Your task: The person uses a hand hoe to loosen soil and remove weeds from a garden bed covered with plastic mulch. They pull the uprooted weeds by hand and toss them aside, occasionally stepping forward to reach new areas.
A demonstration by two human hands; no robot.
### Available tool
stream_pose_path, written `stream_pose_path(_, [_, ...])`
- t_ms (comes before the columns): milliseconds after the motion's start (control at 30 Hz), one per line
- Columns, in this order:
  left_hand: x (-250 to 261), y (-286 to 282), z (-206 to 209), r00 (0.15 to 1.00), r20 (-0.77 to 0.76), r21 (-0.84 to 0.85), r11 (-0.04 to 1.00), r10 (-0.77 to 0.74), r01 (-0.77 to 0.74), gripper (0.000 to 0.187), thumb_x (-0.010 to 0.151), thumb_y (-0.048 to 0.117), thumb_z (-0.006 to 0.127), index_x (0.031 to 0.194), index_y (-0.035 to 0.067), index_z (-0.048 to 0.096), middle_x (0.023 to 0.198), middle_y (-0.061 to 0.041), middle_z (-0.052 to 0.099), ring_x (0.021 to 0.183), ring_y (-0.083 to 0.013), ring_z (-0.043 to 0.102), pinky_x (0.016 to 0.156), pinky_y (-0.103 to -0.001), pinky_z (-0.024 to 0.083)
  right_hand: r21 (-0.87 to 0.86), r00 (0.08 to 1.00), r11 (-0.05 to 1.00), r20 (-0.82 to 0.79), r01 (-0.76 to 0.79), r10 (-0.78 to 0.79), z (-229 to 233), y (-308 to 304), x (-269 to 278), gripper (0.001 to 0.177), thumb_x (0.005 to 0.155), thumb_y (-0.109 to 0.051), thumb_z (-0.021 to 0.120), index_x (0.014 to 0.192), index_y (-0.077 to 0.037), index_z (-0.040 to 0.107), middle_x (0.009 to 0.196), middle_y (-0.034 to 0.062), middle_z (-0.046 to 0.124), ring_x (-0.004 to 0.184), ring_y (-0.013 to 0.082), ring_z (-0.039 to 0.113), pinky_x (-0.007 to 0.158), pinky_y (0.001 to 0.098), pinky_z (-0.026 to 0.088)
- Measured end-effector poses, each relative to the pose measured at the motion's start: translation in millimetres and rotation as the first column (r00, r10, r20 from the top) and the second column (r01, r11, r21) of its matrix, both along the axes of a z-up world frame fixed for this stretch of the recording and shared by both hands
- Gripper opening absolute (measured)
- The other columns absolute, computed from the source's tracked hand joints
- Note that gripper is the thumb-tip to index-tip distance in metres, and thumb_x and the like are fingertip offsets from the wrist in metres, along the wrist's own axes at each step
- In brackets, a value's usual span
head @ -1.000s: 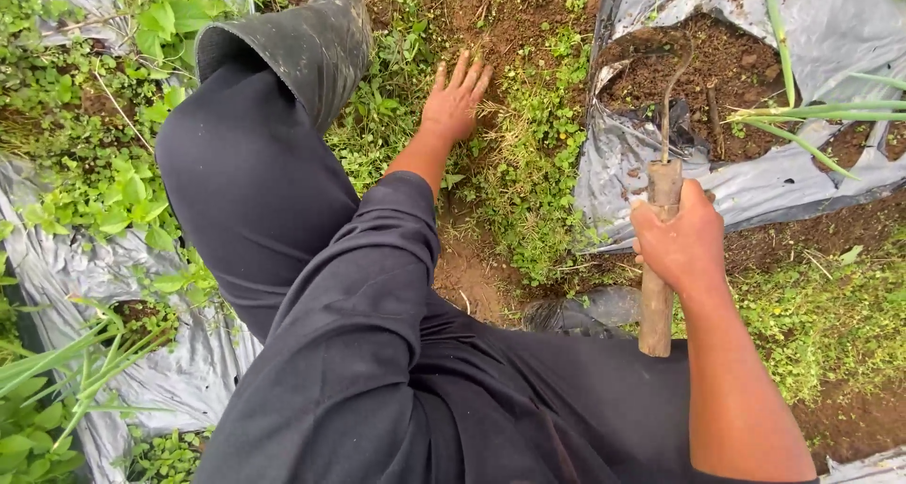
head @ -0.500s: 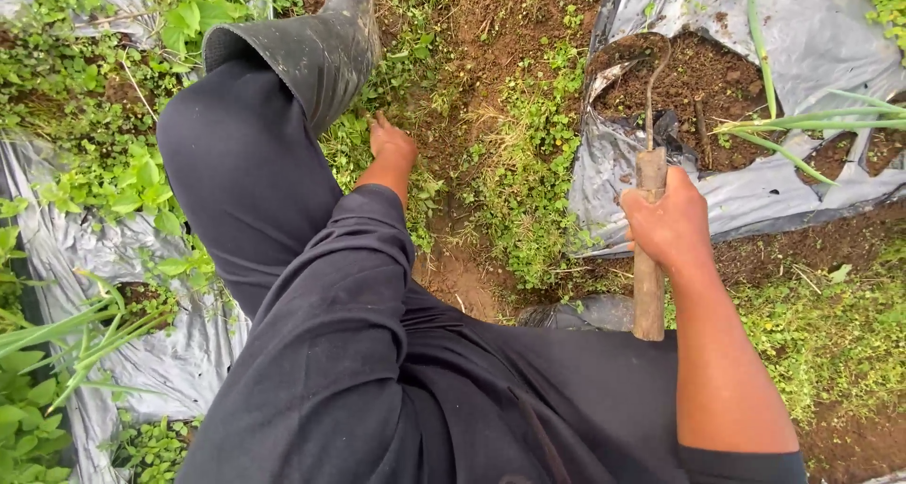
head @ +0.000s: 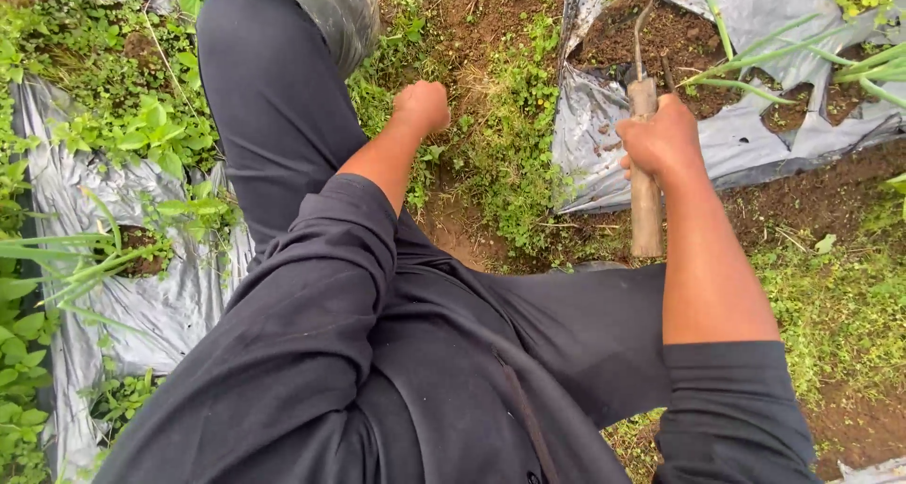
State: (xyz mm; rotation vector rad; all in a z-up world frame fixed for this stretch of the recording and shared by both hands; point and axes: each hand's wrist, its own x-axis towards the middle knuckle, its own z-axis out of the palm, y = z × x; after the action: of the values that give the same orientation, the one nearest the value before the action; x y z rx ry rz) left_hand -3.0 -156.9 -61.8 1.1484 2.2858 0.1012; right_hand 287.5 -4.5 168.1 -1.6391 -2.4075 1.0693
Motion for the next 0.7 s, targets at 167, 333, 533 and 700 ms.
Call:
stream_pose_path(167, [10,4,77,1.000,-0.001,-0.042,0.999,0.014,-0.014,0.033,0.101,0.017,0.044,0.123,-0.002,0.061,0.085,-0.016,0.063,0.059,-0.0181,0.055,0.043,-0.029,0.043,-0.062,0.994,0.994,0.058,0.093,-0.089,44,-27,-8,0.034,0.093,-0.011,0.061,0.122,0.004,0.051,0.097,0.0183,0.062,0.060,0.0258,0.067,0.048,0.0395,0.060])
stream_pose_path(333, [16,14,107,0.989,0.094,-0.003,0.994,0.112,-0.113,0.015,0.104,0.022,0.053,0.109,0.012,0.063,0.085,-0.005,0.062,0.061,-0.0144,0.052,0.044,-0.030,0.040,-0.133,0.974,0.970,0.124,0.204,-0.188,61,-34,-11,0.024,0.102,-0.013,0.060,0.122,-0.008,0.048,0.114,0.0126,0.057,0.067,0.0186,0.065,0.051,0.0354,0.058])
stream_pose_path(533, [29,34,90,0.981,0.158,0.065,0.991,0.108,-0.119,0.026,0.100,0.020,0.050,0.117,0.011,0.068,0.098,-0.013,0.071,0.077,-0.0283,0.067,0.060,-0.041,0.057,-0.109,0.972,0.972,0.137,0.206,-0.190,63,-44,-2,0.025,0.102,-0.012,0.061,0.123,-0.007,0.049,0.115,0.0122,0.058,0.071,0.0200,0.066,0.056,0.0347,0.060])
stream_pose_path(700, [35,62,49,0.998,0.003,0.120,0.991,0.062,-0.062,0.028,0.101,0.026,0.052,0.122,0.009,0.059,0.117,-0.014,0.062,0.096,-0.0293,0.065,0.073,-0.045,0.060,-0.143,0.973,0.969,0.139,0.202,-0.182,63,-50,2,0.025,0.098,-0.012,0.058,0.120,-0.007,0.050,0.108,0.0124,0.060,0.067,0.0211,0.068,0.056,0.0404,0.060])
